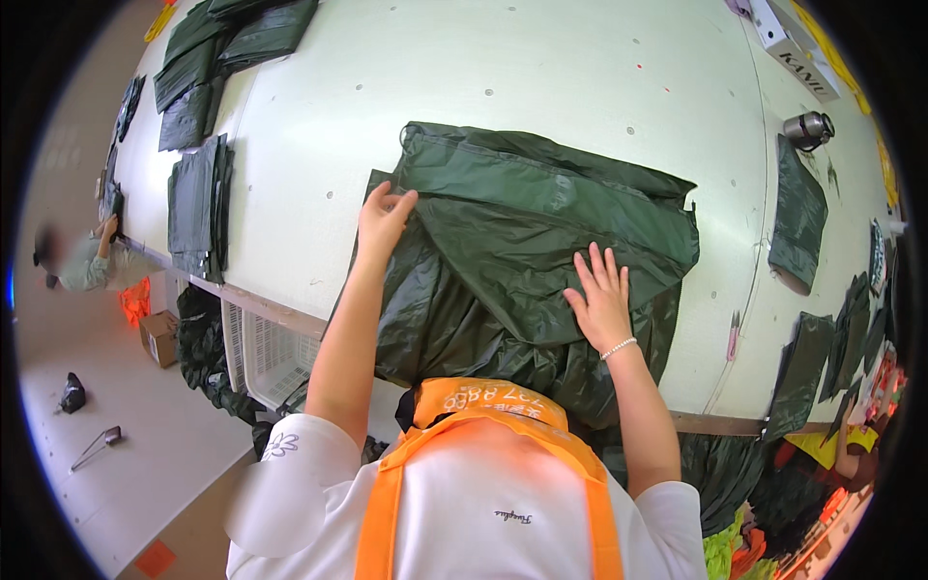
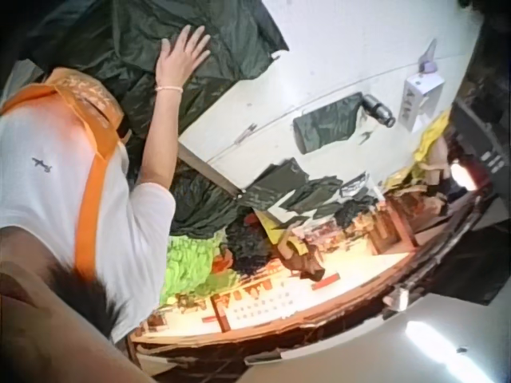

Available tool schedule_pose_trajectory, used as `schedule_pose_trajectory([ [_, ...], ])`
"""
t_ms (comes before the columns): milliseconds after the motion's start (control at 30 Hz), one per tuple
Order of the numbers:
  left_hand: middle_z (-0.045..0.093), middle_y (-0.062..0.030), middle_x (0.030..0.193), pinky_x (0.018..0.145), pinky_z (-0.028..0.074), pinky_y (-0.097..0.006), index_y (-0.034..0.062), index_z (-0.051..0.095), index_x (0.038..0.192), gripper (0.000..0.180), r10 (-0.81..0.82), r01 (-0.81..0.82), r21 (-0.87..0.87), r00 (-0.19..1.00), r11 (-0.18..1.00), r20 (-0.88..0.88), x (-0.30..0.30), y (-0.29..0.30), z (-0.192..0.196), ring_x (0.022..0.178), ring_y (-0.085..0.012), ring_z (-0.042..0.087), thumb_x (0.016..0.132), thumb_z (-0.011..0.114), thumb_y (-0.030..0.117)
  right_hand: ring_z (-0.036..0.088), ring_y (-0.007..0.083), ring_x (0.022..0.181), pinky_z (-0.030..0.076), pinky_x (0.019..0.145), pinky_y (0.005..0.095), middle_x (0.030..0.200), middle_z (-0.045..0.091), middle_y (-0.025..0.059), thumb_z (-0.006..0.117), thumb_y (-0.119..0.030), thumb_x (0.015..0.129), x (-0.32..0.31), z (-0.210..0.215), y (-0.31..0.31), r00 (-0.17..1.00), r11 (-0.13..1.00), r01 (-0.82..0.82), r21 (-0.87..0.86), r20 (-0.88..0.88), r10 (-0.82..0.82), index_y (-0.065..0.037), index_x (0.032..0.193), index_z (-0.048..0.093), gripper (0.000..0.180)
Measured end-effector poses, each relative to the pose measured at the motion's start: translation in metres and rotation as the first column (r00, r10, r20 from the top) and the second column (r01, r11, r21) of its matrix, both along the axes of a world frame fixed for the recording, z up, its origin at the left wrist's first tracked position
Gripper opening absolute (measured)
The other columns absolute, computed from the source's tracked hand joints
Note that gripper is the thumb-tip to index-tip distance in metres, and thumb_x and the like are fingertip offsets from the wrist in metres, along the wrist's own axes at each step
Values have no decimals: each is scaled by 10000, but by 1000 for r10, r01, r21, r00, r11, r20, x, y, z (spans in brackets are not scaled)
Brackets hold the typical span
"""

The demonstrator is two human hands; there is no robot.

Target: The person folds a dark green jacket on a white worktable. They smooth the fabric, fold the sleeves inward, and fold the body in half, then place the folded jacket aside.

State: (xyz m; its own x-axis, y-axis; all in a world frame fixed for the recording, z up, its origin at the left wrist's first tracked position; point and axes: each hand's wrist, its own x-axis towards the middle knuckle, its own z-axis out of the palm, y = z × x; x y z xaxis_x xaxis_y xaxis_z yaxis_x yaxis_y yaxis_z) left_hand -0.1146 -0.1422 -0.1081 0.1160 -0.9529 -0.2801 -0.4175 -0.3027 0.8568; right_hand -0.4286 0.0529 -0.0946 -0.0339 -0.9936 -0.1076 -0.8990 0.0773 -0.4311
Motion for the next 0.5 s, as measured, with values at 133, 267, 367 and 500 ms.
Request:
schedule_pose_trajectory([
  [133, 654, -103, 868, 556, 477, -250, -104, 455, 1259, 678, 0, 5, 162, 999, 987, -32, -8, 17, 16, 667, -126, 593, 777, 744, 276, 393, 335, 1226, 300, 1031, 458, 1293, 448, 200, 644, -188, 850, -26, -4, 13, 829, 730, 557, -395, 213, -517, -14, 1280, 462, 499],
  [267, 647, -101, 939, 620, 489, -264, -96, 429, 1273, 636, 234, -143, 251, 893, 957, -384, -28, 26, -8, 745, -150, 607, 791, 731, 189, 542, 190, 1029, 410, 929, 315, 1181, 579, 109, 679, -97, 838, -56, -25, 12, 69, 486, 837, 249, 834, -547, 45, 1202, 509, 426],
  [367, 629, -97, 1052, 789, 484, -290, -61, 503, 1179, 381, 446, -229, 389, 573, 892, -687, -40, 17, -19, 907, -176, 608, 828, 630, 15, 563, 177, 999, 426, 909, 299, 1157, 603, 92, 664, -22, 819, -56, -8, -11, 36, 389, 894, 221, 831, -554, 54, 1157, 550, 365],
  [500, 643, -103, 1044, 824, 475, -281, -44, 563, 1131, 315, -84, -126, -350, 846, 928, -526, -79, 27, 35, 898, -149, 610, 817, 568, -24, 611, 228, 900, 477, 829, 332, 1011, 629, 113, 606, 13, 771, -1, 43, -43, 775, 698, 594, -399, 515, -365, -15, 1143, 591, 373],
])
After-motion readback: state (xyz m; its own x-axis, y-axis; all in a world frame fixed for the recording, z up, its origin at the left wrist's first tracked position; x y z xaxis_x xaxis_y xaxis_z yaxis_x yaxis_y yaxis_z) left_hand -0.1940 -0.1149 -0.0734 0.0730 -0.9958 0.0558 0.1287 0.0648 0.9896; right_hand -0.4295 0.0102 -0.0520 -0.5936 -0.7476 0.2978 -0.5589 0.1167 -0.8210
